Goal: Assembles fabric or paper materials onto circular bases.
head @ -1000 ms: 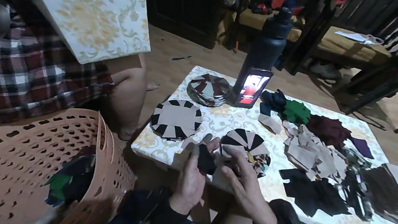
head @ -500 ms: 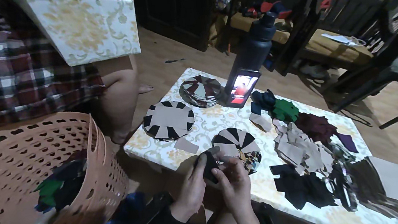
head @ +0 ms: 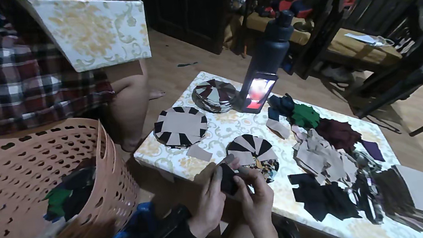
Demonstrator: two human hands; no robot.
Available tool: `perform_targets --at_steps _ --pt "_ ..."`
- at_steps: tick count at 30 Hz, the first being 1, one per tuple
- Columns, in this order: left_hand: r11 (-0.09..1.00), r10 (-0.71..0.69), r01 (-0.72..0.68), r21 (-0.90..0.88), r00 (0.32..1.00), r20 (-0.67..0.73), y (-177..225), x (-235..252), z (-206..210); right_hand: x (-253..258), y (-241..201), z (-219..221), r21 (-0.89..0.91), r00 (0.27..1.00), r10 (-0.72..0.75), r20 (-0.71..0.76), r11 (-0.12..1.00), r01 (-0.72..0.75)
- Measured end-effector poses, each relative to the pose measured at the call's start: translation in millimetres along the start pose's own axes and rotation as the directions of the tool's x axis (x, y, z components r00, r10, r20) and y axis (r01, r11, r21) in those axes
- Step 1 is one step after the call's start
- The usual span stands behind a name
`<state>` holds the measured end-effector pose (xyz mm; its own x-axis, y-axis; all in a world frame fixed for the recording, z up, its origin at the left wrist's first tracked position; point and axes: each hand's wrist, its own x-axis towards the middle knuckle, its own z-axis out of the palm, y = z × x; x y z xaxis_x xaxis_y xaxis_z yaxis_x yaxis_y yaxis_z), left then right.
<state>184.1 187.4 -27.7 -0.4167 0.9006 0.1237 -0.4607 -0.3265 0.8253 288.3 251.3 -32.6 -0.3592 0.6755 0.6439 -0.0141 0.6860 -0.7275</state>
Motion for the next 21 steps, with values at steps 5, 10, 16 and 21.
perform_targets --at_steps 5,10,16,21 --pt "0.994 0.045 -0.044 0.097 0.999 -0.009 -1.7 1.2 -2.9 3.0 -1.9 -1.6 -0.078 0.995 -0.095 -0.018 0.993 0.093" --pt "0.978 0.097 -0.086 0.190 0.994 -0.052 4.1 4.6 -3.3 6.5 -14.7 1.1 0.181 1.000 0.030 -0.003 0.983 -0.029" --pt "0.975 0.014 -0.004 0.223 0.999 -0.042 15.6 14.2 -11.4 28.2 -7.9 -19.9 0.212 0.974 0.162 0.157 0.958 -0.193" --pt "0.929 0.075 -0.077 0.361 0.997 0.021 33.8 34.4 -4.9 60.4 -1.9 -44.9 0.139 0.956 0.169 0.241 0.969 -0.207"
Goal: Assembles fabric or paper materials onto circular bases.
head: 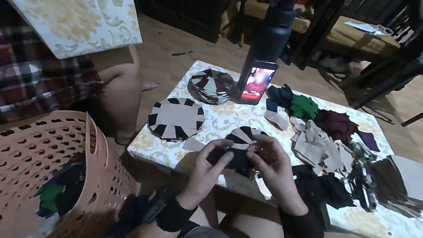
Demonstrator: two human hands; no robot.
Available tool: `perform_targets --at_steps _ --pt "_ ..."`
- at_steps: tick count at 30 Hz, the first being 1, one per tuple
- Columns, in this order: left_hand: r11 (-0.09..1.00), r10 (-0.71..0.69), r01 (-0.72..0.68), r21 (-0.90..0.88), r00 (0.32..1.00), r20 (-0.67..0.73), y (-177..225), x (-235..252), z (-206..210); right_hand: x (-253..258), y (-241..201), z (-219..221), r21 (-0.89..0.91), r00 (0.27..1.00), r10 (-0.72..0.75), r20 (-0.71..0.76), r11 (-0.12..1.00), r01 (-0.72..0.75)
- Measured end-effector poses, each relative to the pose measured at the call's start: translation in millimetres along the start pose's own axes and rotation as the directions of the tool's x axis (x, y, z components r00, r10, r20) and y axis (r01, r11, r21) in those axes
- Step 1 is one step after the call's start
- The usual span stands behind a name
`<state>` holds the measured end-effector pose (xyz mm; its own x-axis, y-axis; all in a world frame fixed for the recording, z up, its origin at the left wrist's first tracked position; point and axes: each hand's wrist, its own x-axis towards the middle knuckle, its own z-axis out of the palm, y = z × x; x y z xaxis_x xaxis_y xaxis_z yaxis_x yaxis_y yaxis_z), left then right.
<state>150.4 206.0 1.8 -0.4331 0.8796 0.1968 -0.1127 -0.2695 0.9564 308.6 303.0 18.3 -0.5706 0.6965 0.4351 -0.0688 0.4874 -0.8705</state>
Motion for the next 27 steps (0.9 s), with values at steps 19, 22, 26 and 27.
perform_targets --at_steps 19,22,26,27 --pt "0.506 0.192 -0.185 0.843 0.976 0.099 -26.7 18.3 -5.0 37.9 45.8 -27.0 -0.313 0.917 0.194 0.349 0.946 -0.081" --pt "0.565 0.297 -0.229 0.792 0.953 0.063 -27.5 20.5 -13.2 36.2 46.6 -26.8 -0.314 0.923 0.190 0.336 0.946 -0.081" --pt "0.589 0.316 -0.285 0.756 0.942 0.110 -33.6 15.5 -14.8 34.5 46.1 -25.3 -0.310 0.933 0.179 0.312 0.948 -0.079" --pt "0.545 0.316 -0.303 0.782 0.938 0.143 -35.2 13.9 -14.1 34.3 47.0 -24.8 -0.309 0.936 0.175 0.307 0.948 -0.076"
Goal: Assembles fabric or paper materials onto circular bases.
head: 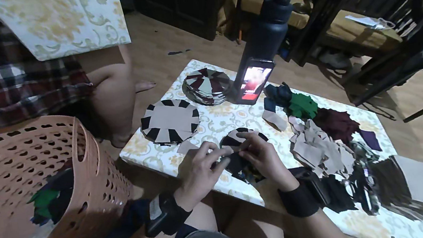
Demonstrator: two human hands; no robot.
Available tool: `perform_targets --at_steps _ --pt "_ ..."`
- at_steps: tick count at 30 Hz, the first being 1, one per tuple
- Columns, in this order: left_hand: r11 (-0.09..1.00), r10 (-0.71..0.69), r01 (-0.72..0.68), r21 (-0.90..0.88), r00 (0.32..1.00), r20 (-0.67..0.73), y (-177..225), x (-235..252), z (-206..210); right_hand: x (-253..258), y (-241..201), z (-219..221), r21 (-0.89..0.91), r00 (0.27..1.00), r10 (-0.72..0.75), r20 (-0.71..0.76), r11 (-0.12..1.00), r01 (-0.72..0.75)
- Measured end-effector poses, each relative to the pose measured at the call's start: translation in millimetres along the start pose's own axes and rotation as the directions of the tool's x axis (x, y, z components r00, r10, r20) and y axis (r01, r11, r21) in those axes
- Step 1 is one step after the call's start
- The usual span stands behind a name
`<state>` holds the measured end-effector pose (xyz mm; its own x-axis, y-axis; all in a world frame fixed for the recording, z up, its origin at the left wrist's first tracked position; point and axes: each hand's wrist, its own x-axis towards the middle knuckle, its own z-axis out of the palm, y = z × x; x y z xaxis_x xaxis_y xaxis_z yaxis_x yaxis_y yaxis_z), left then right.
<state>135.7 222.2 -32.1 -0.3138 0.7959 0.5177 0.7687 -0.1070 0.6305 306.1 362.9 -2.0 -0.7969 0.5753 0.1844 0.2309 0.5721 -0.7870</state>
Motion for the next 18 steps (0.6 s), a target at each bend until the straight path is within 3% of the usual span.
perform_targets --at_steps 3,6,13,15,18 --pt "0.990 0.058 -0.065 0.127 0.997 0.058 -0.5 -3.4 2.7 1.3 1.3 1.8 -0.013 1.000 -0.003 0.002 1.000 0.003" --pt "0.984 0.026 -0.038 0.176 0.997 0.069 0.7 -5.8 2.7 2.0 1.5 2.6 -0.036 1.000 -0.001 0.008 0.999 0.001" --pt "0.986 -0.119 0.113 0.126 0.992 0.038 0.5 -3.3 -4.5 2.7 0.0 1.3 -0.058 1.000 -0.013 0.020 0.998 0.014" --pt "0.990 -0.079 0.080 0.116 0.997 -0.011 -1.0 -2.9 -2.0 3.1 -0.1 0.9 -0.050 1.000 -0.009 0.024 0.999 0.010" --pt "0.994 -0.030 0.025 0.107 0.999 0.037 0.0 -2.7 1.2 3.6 0.9 0.8 -0.045 1.000 -0.010 0.022 0.999 0.011"
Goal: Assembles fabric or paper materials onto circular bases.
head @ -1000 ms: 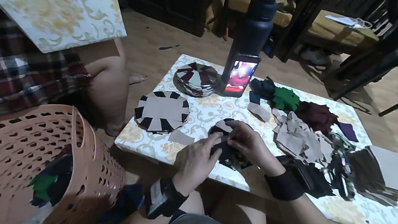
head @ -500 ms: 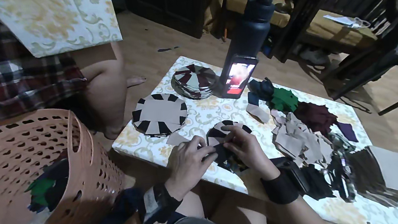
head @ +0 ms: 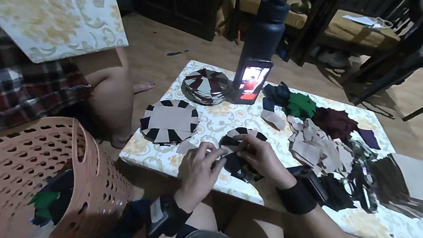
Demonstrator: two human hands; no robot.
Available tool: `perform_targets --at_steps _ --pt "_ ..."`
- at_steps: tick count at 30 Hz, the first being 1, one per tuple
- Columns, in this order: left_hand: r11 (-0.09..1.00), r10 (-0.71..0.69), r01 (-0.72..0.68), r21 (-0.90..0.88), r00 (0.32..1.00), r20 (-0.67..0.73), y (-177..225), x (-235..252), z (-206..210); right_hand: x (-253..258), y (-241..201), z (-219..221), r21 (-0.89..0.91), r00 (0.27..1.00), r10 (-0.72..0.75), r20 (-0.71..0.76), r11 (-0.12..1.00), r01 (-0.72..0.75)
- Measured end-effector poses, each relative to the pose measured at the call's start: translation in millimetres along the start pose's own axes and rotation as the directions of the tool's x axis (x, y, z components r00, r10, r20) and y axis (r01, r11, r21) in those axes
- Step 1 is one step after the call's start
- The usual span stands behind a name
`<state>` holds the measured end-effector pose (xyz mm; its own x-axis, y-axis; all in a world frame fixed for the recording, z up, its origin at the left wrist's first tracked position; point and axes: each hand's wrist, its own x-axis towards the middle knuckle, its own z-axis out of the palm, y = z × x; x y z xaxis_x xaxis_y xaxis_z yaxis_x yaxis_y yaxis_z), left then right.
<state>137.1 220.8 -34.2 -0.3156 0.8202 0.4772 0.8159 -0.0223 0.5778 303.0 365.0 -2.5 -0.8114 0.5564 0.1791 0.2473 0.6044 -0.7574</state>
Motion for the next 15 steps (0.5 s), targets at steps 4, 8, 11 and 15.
perform_targets --at_steps 4,8,11,15 --pt "0.999 0.031 -0.034 0.035 0.997 0.071 1.2 -0.6 4.4 -1.3 0.4 -0.6 0.000 1.000 0.013 -0.003 1.000 -0.013" --pt "0.997 0.045 -0.049 0.060 0.997 0.063 0.0 -0.6 5.2 -4.6 -2.2 0.1 -0.109 0.999 -0.012 -0.051 0.994 0.006" --pt "0.995 0.049 -0.054 0.088 0.997 0.057 -1.7 -0.9 6.8 -10.5 -4.2 1.3 -0.278 0.992 -0.019 -0.121 0.961 -0.016" --pt "0.994 0.040 -0.048 0.101 0.996 0.077 -2.2 -1.6 7.1 -16.5 -2.4 3.7 -0.340 0.971 -0.102 -0.218 0.940 0.022"
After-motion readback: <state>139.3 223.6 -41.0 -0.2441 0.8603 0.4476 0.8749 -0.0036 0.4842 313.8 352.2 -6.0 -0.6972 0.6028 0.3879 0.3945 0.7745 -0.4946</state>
